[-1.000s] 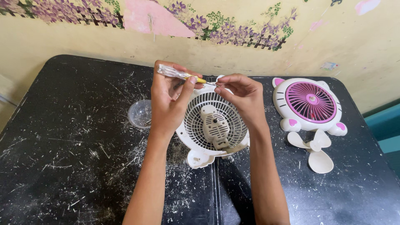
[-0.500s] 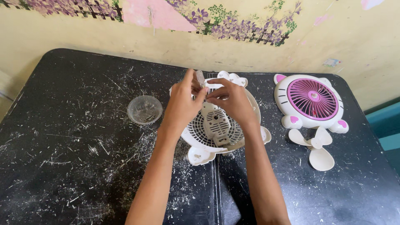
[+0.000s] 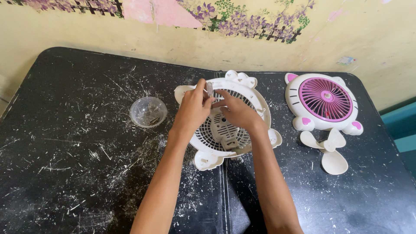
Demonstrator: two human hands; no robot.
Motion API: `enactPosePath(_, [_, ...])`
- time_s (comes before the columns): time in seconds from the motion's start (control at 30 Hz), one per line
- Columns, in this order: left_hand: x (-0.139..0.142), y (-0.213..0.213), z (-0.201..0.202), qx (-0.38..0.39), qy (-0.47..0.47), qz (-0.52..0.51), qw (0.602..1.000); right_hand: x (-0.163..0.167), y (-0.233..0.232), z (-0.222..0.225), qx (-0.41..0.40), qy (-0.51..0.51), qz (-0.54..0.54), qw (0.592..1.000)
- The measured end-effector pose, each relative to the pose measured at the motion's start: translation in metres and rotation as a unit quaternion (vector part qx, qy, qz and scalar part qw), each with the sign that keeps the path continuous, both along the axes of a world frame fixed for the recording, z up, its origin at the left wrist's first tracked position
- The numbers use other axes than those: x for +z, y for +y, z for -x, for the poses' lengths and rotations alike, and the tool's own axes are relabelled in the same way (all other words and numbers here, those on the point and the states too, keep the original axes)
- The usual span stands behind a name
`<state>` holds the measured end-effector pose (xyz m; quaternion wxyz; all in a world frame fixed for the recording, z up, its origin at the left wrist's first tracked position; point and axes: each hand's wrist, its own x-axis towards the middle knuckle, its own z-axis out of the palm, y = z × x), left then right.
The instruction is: The person works on a small cat-shaped desk fan lying on a table, manipulating the motor and internal components inside the rear housing and unscrewing small parts by hand. They place removed screws and small hardware into a clear plastic bowl and press components back into the fan housing.
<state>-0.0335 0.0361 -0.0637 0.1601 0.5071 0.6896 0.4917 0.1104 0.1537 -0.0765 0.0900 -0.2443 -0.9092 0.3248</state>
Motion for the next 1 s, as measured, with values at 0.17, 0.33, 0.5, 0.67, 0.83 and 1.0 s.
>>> enactPosePath(0.17, [-0.005, 0.001, -0.001, 0.01, 0.025, 0.002, 1.0, 0.0, 0.0, 0.0, -0.011, -0.018, 0.016, 1.0])
enactPosePath(0.33, [-0.011, 0.003, 0.001, 0.013, 0.044, -0.048, 0.998, 0.014, 0.001, 0.0, 0.004, 0.096, 0.023, 0.995])
enactPosePath(0.5, [-0.02, 0.008, -0.001, 0.004, 0.05, -0.083, 0.995, 0.037, -0.008, 0.002, -0.04, 0.211, 0.092, 0.972])
enactPosePath(0.67, [-0.018, 0.009, -0.003, -0.005, 0.096, -0.1, 0.99, 0.054, -0.016, 0.0, -0.001, 0.276, 0.043, 0.96])
enactPosePath(0.83, [-0.003, 0.004, -0.007, -0.004, -0.008, -0.047, 0.999, 0.058, -0.018, 0.0, -0.04, 0.281, 0.015, 0.959])
enactPosePath(1.0, [0.001, 0.006, -0.011, 0.009, -0.065, -0.074, 0.995, 0.057, -0.018, -0.001, -0.041, 0.296, -0.028, 0.954])
